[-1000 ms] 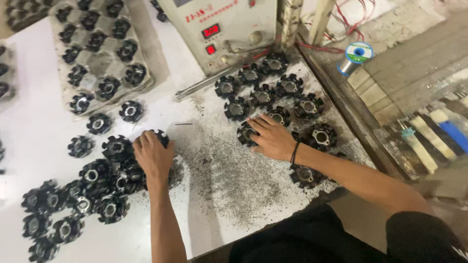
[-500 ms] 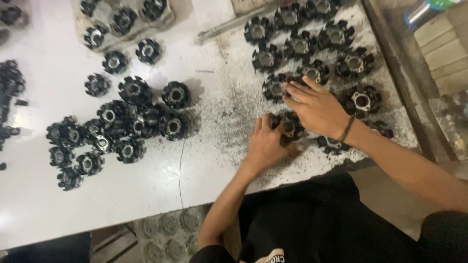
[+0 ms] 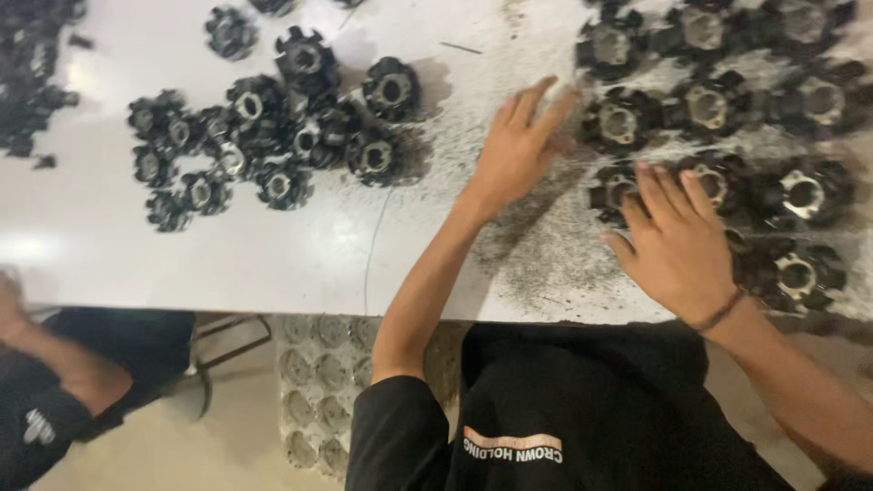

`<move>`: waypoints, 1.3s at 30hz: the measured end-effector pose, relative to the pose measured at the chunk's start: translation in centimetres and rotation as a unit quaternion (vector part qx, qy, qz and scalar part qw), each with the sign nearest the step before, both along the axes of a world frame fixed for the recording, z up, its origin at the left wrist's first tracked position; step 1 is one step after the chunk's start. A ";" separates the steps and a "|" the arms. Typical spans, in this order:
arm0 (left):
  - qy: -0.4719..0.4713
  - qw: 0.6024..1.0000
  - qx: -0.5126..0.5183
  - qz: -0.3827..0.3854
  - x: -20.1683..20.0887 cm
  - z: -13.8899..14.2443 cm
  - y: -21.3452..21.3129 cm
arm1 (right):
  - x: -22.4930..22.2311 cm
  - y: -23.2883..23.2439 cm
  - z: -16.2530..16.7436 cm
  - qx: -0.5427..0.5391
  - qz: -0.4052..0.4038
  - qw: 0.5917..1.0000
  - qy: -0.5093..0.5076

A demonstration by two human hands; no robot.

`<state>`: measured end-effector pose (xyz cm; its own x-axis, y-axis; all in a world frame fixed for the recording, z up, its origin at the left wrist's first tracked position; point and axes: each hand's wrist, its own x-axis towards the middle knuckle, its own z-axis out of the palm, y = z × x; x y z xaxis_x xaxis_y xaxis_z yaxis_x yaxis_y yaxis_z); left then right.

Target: The person arranges black impeller-like plastic parts in rows on a work board, then uses a soldering iron with solder wire to solder the metal center hub of each part one at a time, working through the rows of parts on the table.

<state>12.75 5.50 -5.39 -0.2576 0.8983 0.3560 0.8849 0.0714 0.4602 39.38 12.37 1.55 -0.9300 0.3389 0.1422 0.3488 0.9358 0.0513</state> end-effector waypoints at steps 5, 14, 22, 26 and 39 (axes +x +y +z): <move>0.176 0.936 -0.059 0.301 -10.8 0.4 -5.0 | 0.4 -0.2 0.4 -0.053 0.007 0.997 0.062; 0.204 0.964 -0.103 0.136 -6.1 1.3 -9.5 | 0.4 2.0 -1.7 -0.015 0.059 0.997 0.048; -0.026 0.995 -0.007 0.100 0.7 4.0 -7.0 | 0.1 2.0 -1.7 -0.023 0.051 0.998 0.025; -0.092 0.967 -0.073 -0.224 7.6 6.6 -8.7 | 0.4 2.1 -0.6 0.015 0.044 0.999 -0.028; -0.071 0.987 -0.139 -0.047 9.1 3.4 -3.7 | 5.2 -5.0 -0.3 -0.075 -0.024 0.996 0.028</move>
